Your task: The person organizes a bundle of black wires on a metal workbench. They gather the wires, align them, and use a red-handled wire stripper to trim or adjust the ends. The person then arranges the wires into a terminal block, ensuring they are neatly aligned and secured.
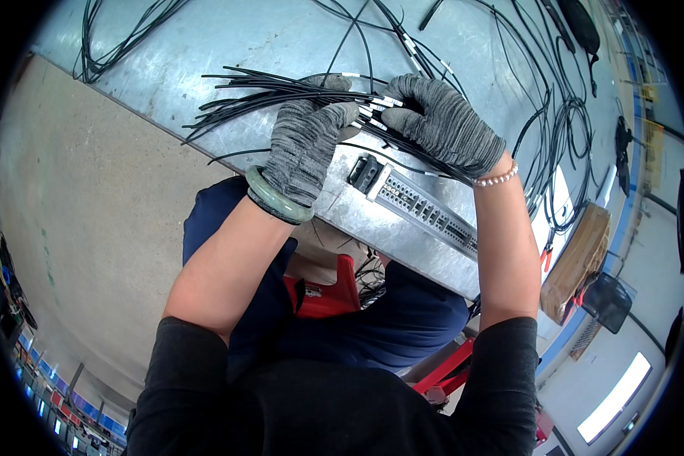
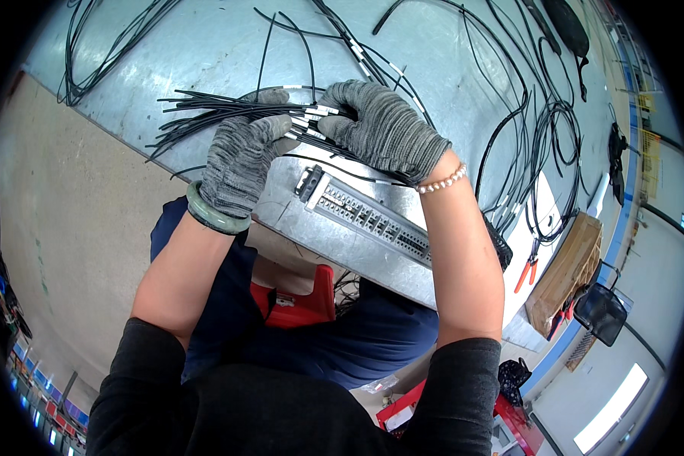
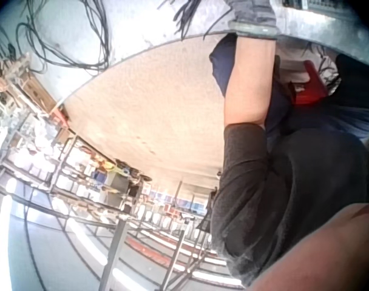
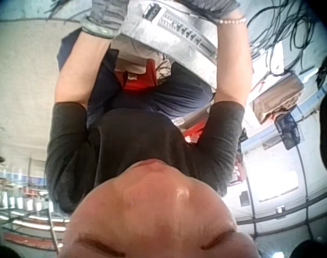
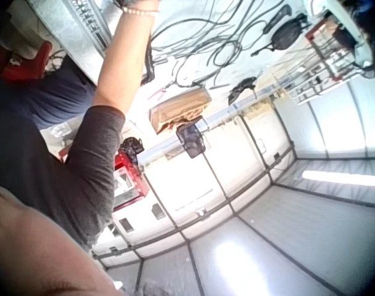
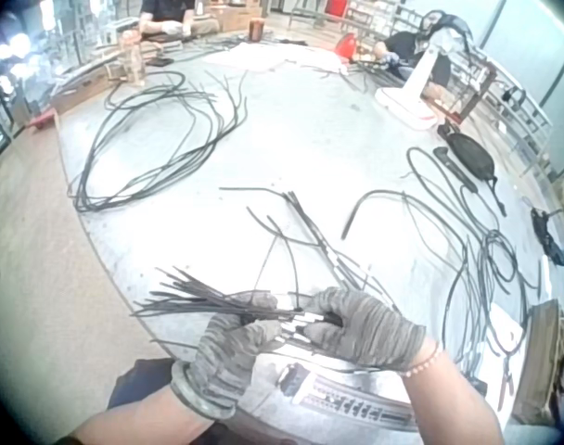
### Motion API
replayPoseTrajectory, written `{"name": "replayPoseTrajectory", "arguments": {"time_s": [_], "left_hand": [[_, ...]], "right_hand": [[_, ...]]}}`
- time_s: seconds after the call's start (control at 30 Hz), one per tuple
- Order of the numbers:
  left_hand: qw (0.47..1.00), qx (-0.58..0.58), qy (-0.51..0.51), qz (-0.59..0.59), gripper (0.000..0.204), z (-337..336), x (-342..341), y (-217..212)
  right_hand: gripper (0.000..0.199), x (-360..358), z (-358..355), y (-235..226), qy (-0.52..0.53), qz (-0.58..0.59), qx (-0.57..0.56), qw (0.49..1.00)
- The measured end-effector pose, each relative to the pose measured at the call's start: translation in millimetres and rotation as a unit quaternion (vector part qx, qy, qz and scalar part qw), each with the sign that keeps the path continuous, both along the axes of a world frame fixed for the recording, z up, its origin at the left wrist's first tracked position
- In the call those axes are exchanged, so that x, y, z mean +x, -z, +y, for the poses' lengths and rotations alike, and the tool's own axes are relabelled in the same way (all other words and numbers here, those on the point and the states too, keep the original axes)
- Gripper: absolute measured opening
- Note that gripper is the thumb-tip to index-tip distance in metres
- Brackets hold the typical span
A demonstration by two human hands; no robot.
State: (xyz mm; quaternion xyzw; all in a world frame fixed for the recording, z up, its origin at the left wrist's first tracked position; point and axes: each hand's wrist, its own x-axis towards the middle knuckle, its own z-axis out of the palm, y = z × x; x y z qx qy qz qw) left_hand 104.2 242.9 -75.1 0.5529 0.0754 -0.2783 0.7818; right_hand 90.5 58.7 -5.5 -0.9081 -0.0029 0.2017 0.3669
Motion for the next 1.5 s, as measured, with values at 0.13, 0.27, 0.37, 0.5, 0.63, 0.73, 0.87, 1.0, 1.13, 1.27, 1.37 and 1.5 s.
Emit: {"name": "replayPoseTrajectory", "arguments": {"time_s": [0.13,0.27,0.37,0.5,0.63,0.73,0.87,1.0,1.13,1.27,1.37,1.5], "left_hand": [[0.995,-0.039,-0.039,0.08,0.022,-2,-2,-10],[0.996,-0.016,-0.03,0.08,0.02,-2,-4,-19],[0.997,-0.028,-0.031,0.065,0.019,-1,-6,-13],[0.999,0.025,0.015,0.046,0.025,-1,-2,-3],[0.98,0.147,0.104,-0.084,0.028,0,2,10],[0.97,0.133,0.125,-0.159,0.027,6,2,17],[0.961,0.134,0.135,-0.199,0.026,11,-2,12],[0.97,0.195,0.105,-0.101,0.03,3,1,-1],[0.987,0.128,0.058,0.073,0.03,-3,4,-11],[0.989,0.12,0.063,0.054,0.03,0,4,-5],[0.993,0.099,0.064,0.029,0.028,3,3,-1],[0.992,0.087,0.062,0.06,0.026,1,4,-11]], "right_hand": [[0.028,-1,-2,4,-0.023,-0.035,-0.026,0.999],[0.027,-1,0,6,-0.001,-0.026,-0.026,0.999],[0.027,0,0,7,0.017,-0.01,0.002,1.0],[0.032,0,3,8,0.013,-0.036,0.05,0.998],[0.034,6,3,7,-0.003,0.024,0.03,0.999],[0.035,6,3,8,-0.009,0.031,0.034,0.999],[0.038,6,10,-3,0.007,0.057,0.034,0.998],[0.04,5,1,8,-0.016,0.037,0.03,0.999],[0.039,9,-4,12,-0.02,0.034,0.028,0.999],[0.037,10,-2,4,-0.02,0.044,0.022,0.999],[0.038,11,-4,7,-0.03,0.037,0.028,0.998],[0.039,9,-5,11,-0.02,0.028,0.038,0.999]]}}
